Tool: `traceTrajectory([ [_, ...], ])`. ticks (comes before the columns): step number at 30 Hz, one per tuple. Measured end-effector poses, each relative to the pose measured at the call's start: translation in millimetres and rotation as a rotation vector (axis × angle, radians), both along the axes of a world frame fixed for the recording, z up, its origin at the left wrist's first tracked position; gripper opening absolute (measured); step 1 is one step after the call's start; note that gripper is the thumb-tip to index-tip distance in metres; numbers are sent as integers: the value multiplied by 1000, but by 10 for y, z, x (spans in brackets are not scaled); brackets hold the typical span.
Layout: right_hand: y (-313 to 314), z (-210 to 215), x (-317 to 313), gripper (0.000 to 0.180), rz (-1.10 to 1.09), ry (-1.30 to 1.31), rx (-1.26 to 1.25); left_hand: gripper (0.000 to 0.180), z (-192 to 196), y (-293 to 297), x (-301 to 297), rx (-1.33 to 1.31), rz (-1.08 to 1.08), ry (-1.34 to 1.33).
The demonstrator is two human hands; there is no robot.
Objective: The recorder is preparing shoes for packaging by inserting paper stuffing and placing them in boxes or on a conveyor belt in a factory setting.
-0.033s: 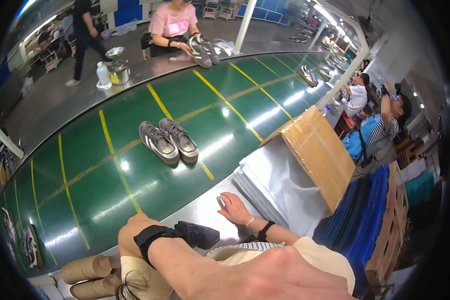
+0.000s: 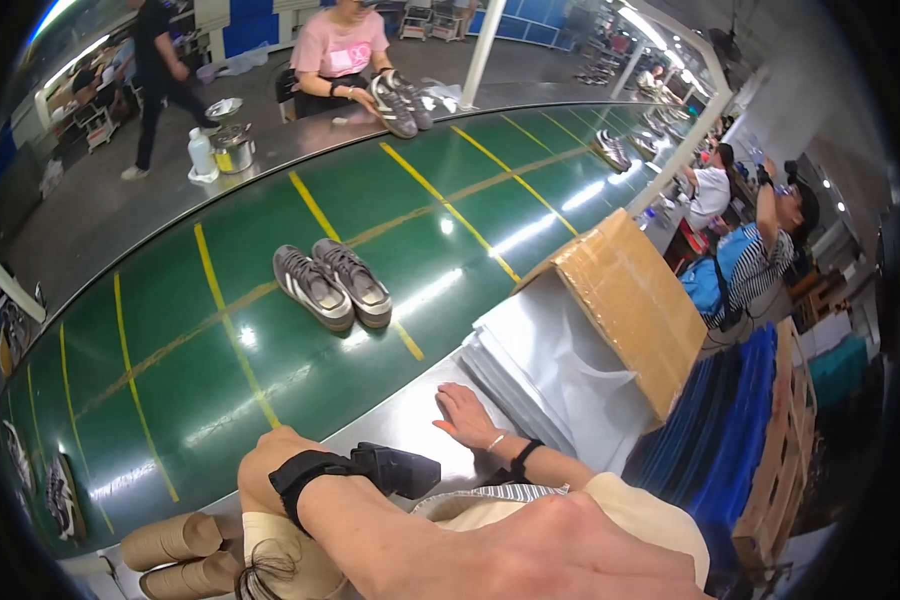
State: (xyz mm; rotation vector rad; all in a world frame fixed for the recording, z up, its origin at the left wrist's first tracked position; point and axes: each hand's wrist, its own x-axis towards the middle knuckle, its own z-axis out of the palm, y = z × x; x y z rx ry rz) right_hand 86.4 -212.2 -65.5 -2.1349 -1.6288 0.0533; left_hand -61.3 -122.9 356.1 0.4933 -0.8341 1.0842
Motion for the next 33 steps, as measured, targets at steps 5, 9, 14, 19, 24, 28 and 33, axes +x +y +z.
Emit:
traceTrajectory([
  [5,-74,-165,-89,49,-5,-52,-8,30,5,-262,-21,58,-44,-46],
  [9,-106,-163,-157,49,-8,-87,-37,28,15,-318,-36,111,-77,-83],
  [14,-100,-131,-205,46,0,-48,30,24,185,-864,-245,-192,-82,86],
  [19,-235,721,-230,36,2,-273,233,63,-8,-389,-158,354,-394,274],
  [24,-1707,1528,62,71,-875,-375,390,86,-444,-197,-57,581,-317,491],
  [28,-2013,992,91,63,-983,-285,307,50,-418,-479,-48,639,-758,248],
  [33,-1902,1035,198,33,-851,-276,220,80,-113,-974,-309,196,-700,285],
])
